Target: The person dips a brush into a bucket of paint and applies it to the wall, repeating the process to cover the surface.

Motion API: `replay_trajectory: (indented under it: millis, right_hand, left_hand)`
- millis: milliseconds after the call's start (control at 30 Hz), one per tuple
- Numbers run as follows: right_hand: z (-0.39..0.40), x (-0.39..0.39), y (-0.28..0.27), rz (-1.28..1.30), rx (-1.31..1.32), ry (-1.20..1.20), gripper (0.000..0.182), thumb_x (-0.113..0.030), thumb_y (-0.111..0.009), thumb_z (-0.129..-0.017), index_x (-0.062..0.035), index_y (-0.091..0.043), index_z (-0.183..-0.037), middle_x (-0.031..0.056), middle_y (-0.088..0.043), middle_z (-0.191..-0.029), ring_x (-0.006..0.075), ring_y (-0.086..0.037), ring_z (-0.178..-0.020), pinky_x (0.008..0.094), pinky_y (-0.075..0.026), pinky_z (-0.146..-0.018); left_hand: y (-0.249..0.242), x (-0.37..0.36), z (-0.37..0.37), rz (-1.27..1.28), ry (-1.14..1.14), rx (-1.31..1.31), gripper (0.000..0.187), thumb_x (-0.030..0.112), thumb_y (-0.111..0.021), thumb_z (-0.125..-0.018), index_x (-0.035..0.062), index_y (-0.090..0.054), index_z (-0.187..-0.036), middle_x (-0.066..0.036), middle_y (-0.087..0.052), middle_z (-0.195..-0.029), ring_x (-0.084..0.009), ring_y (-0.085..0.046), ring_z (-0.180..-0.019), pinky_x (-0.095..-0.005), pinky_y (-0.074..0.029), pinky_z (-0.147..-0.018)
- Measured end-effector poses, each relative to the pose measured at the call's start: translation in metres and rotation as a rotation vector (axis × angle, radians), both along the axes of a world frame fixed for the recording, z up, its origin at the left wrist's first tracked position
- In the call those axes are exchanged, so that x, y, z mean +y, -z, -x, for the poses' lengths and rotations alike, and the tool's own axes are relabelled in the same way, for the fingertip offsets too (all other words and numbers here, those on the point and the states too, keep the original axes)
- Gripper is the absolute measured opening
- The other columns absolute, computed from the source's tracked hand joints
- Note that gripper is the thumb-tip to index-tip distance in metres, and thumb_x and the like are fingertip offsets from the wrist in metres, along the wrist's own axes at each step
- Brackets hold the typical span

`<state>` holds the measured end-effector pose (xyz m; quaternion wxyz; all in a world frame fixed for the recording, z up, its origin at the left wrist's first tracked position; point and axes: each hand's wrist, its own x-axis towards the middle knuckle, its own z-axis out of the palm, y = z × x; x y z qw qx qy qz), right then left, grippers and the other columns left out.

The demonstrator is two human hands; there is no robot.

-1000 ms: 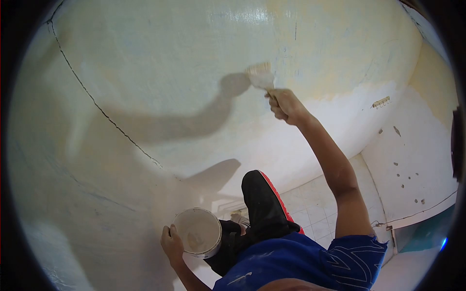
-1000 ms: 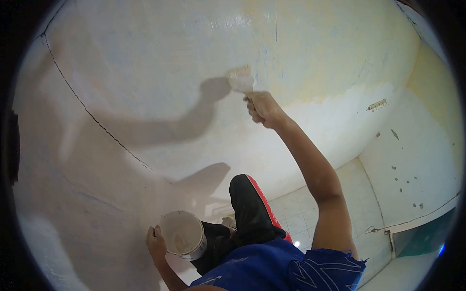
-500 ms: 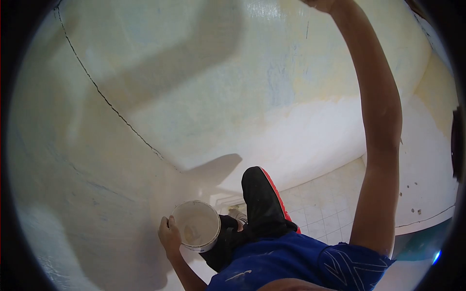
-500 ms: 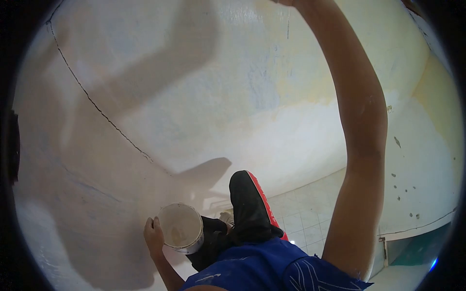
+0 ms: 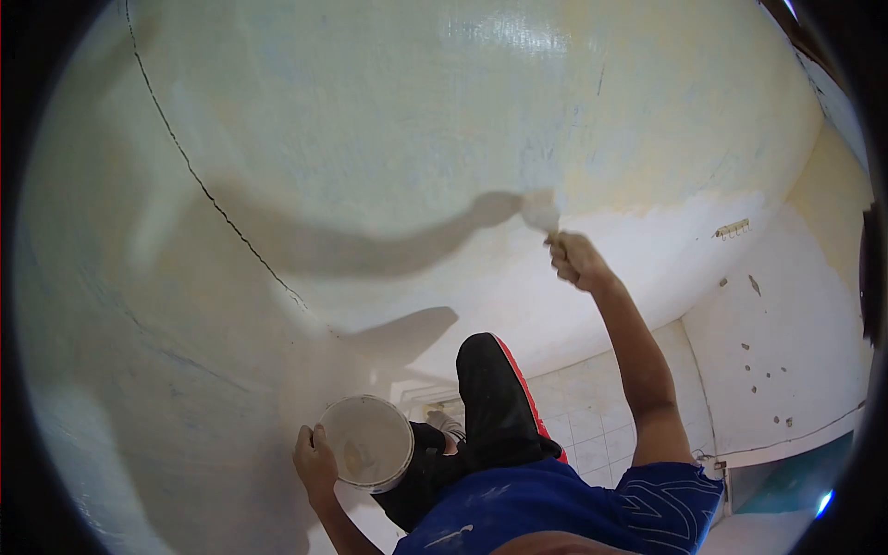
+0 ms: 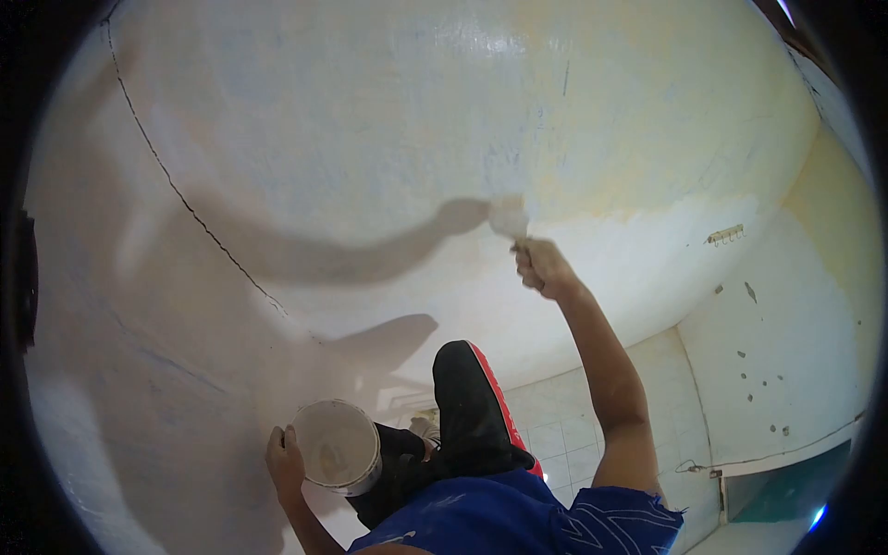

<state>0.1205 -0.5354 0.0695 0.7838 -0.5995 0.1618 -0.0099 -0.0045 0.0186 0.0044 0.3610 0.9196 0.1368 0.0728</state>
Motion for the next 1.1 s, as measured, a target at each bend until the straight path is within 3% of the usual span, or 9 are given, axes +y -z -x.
replay_trajectory:
  millis: [133, 233, 267, 500, 567, 767, 833, 1000, 1100]
  right_hand:
    - [-0.004, -0.029, 0.047, -0.075, 0.188, -0.064, 0.020, -0.019, -0.049, -0.101, -0.0049, -0.057, -0.089, -0.0059, -0.039, -0.058, 0.0061, -0.031, -0.041, 0.0247, -0.023, -0.035]
    - [-0.026, -0.045, -0.020, 0.563, -0.051, -0.062, 0.025, -0.015, -0.047, -0.100, -0.0078, -0.059, -0.079, -0.0047, -0.044, -0.056, 0.0069, -0.035, -0.040, 0.0267, -0.026, -0.034]
    - [-0.043, -0.069, -0.049, 0.371, 0.014, -0.148, 0.024, -0.015, -0.045, -0.101, 0.0009, -0.057, -0.116, -0.0044, -0.048, -0.064, 0.0049, -0.037, -0.042, 0.0246, -0.029, -0.035]
    - [-0.009, -0.044, -0.247, 0.595, -0.431, -0.078, 0.029, -0.031, -0.044, -0.108, -0.0128, -0.056, -0.089, -0.0107, -0.032, -0.061, 0.0014, -0.026, -0.045, 0.0195, -0.021, -0.038]
    - [-0.003, -0.034, -0.258, 0.407, -0.482, -0.018, 0.023, -0.018, -0.040, -0.108, -0.0089, -0.053, -0.091, -0.0079, -0.041, -0.063, 0.0048, -0.031, -0.045, 0.0226, -0.026, -0.038]
    - [-0.035, -0.048, -0.031, 0.607, -0.735, 0.202, 0.039, -0.046, -0.041, -0.108, -0.0151, -0.053, -0.087, -0.0107, -0.035, -0.062, 0.0034, -0.028, -0.048, 0.0227, -0.023, -0.041]
    - [-0.021, -0.039, 0.064, 0.196, -0.524, 0.101, 0.047, -0.054, -0.035, -0.108, -0.0133, -0.050, -0.088, -0.0079, -0.037, -0.060, 0.0033, -0.030, -0.045, 0.0217, -0.024, -0.039]
    - [0.012, -0.030, 0.234, -0.105, 0.213, 0.070, 0.029, -0.034, -0.049, -0.104, -0.0075, -0.055, -0.093, -0.0060, -0.038, -0.061, 0.0059, -0.031, -0.044, 0.0243, -0.024, -0.037]
    - [0.014, -0.032, 0.230, -0.182, 0.281, 0.071, 0.026, -0.027, -0.051, -0.102, -0.0067, -0.054, -0.085, -0.0053, -0.038, -0.060, 0.0067, -0.032, -0.043, 0.0252, -0.024, -0.037]
  left_hand:
    - [0.003, 0.001, 0.000, -0.022, 0.020, 0.001, 0.037, 0.025, -0.052, -0.102, -0.0047, -0.045, -0.082, -0.018, -0.044, -0.070, -0.0280, -0.040, -0.065, -0.0431, -0.039, -0.065]
    - [0.009, 0.008, 0.003, -0.006, 0.018, 0.004, 0.038, 0.026, -0.051, -0.102, -0.0050, -0.044, -0.082, -0.017, -0.044, -0.072, -0.0272, -0.041, -0.067, -0.0427, -0.039, -0.066]
    - [0.008, 0.007, 0.004, -0.016, 0.008, -0.018, 0.038, 0.026, -0.051, -0.102, -0.0049, -0.045, -0.081, -0.019, -0.046, -0.071, -0.0288, -0.041, -0.065, -0.0443, -0.039, -0.065]
    - [0.003, -0.003, 0.001, -0.024, 0.010, -0.007, 0.039, 0.027, -0.051, -0.103, -0.0048, -0.043, -0.081, -0.017, -0.042, -0.069, -0.0286, -0.039, -0.065, -0.0445, -0.039, -0.065]
    - [0.007, -0.002, 0.001, -0.045, 0.021, 0.002, 0.039, 0.027, -0.050, -0.103, -0.0047, -0.043, -0.082, -0.017, -0.042, -0.069, -0.0282, -0.039, -0.065, -0.0444, -0.039, -0.065]
    - [0.010, -0.001, 0.004, -0.078, 0.010, 0.019, 0.042, 0.030, -0.048, -0.105, -0.0048, -0.041, -0.082, -0.015, -0.038, -0.073, -0.0242, -0.037, -0.069, -0.0409, -0.039, -0.068]
    - [0.009, -0.002, 0.003, -0.085, -0.002, 0.022, 0.042, 0.029, -0.048, -0.105, -0.0048, -0.041, -0.082, -0.015, -0.038, -0.073, -0.0241, -0.037, -0.070, -0.0408, -0.039, -0.068]
    - [0.004, -0.005, 0.002, -0.099, 0.026, -0.002, 0.040, 0.028, -0.048, -0.104, -0.0044, -0.042, -0.083, -0.019, -0.041, -0.072, -0.0291, -0.039, -0.067, -0.0438, -0.039, -0.067]
    - [0.014, 0.003, -0.002, -0.081, 0.032, 0.013, 0.040, 0.029, -0.048, -0.104, -0.0047, -0.043, -0.083, -0.019, -0.041, -0.072, -0.0297, -0.039, -0.067, -0.0440, -0.039, -0.067]
